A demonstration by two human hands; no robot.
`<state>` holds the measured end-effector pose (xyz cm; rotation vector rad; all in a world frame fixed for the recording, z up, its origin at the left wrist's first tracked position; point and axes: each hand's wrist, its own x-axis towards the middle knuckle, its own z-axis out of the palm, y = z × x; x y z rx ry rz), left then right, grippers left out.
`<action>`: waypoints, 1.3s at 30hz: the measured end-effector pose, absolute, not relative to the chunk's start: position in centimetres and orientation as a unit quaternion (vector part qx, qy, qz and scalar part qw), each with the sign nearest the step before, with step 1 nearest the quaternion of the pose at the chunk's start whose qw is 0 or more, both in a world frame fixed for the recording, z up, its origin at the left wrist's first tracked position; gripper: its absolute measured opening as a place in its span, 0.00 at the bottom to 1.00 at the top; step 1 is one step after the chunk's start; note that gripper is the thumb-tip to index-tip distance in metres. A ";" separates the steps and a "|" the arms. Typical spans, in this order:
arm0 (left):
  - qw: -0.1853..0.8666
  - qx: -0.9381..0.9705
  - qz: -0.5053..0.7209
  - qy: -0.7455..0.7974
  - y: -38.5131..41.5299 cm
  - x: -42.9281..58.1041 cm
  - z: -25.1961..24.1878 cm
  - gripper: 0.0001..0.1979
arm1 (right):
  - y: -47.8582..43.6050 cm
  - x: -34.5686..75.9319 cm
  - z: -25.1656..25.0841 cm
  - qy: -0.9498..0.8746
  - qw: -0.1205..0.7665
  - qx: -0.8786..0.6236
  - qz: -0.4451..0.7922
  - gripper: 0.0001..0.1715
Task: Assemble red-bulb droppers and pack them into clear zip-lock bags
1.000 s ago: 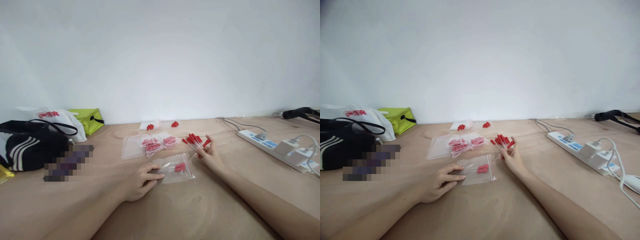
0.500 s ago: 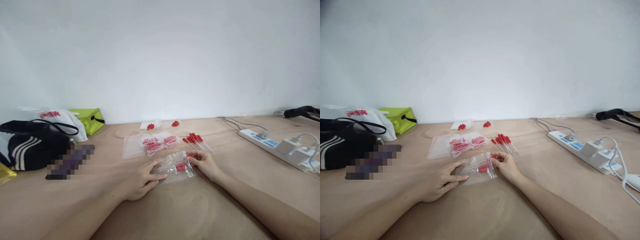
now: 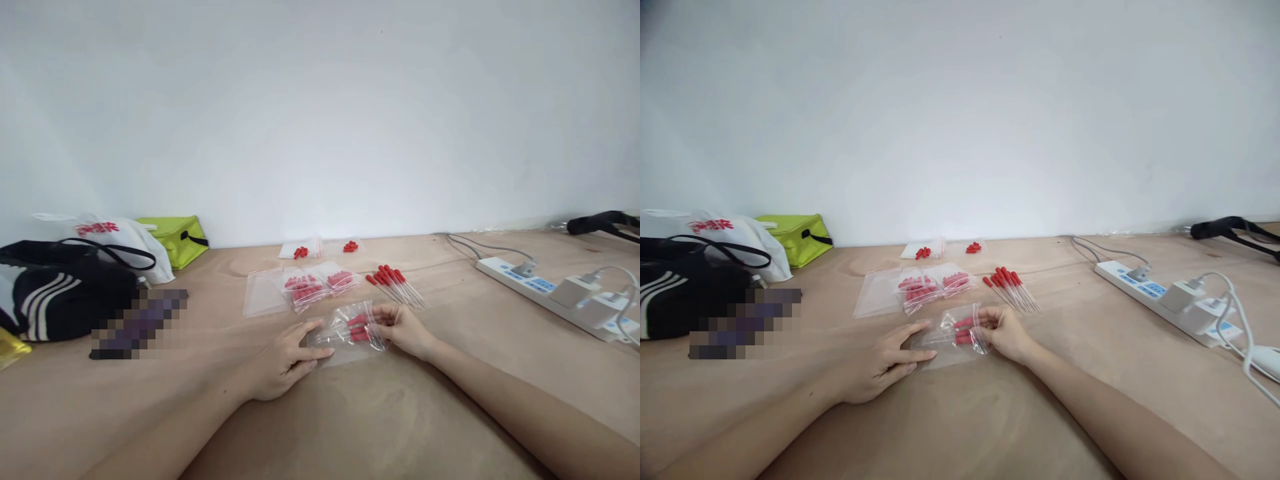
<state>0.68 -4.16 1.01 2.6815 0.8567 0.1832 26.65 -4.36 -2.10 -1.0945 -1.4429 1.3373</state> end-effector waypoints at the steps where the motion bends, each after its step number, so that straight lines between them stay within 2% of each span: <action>1: 0.160 0.939 0.070 0.297 -4.2 0.7 1.0 0.18 | -4.3 26.8 -2.3 -0.581 0.424 -0.451 0.528 0.24; 5: 0.160 0.940 0.076 0.291 -4.2 0.7 1.3 0.18 | -3.6 26.8 -3.2 -0.581 0.436 -0.540 0.426 0.16; 9: 0.158 0.940 0.067 0.294 -4.3 0.8 1.4 0.18 | -3.2 27.2 -3.4 -0.572 0.447 -0.584 0.363 0.15; 11: 0.157 0.940 0.075 0.292 -4.3 0.8 1.4 0.18 | -2.8 27.9 -3.0 -0.612 0.439 -0.595 0.280 0.12; 14: 0.155 0.942 0.080 0.286 -4.2 0.8 1.3 0.18 | -1.7 29.2 -2.0 -0.672 0.386 -0.624 0.098 0.06; 16: 0.159 0.944 0.073 0.281 -4.1 0.9 1.3 0.18 | -0.6 29.5 -1.4 -0.679 0.323 -0.658 0.040 0.05; 21: 0.157 0.945 0.057 0.281 -4.0 0.8 1.1 0.19 | 1.7 28.3 -1.0 -0.657 0.182 -0.731 -0.004 0.09; 28: 0.154 0.948 0.056 0.272 -4.0 0.8 1.3 0.19 | 2.0 26.2 -1.1 -0.641 0.179 -0.746 -0.012 0.14; 30: 0.155 0.947 0.053 0.275 -4.0 0.8 1.3 0.19 | 1.3 26.2 -0.8 -0.646 0.238 -0.725 0.002 0.19; 34: 0.170 0.944 0.066 0.274 -4.0 0.8 1.3 0.19 | -0.4 27.7 0.0 -0.624 0.469 -0.617 0.099 0.31; 37: 0.178 0.944 0.079 0.266 -3.9 0.7 1.1 0.19 | -1.6 29.5 -0.1 -0.552 0.554 -0.598 0.176 0.36; 39: 0.175 0.945 0.078 0.266 -3.8 0.7 1.1 0.19 | -2.3 30.3 -0.7 -0.466 0.604 -0.595 0.254 0.35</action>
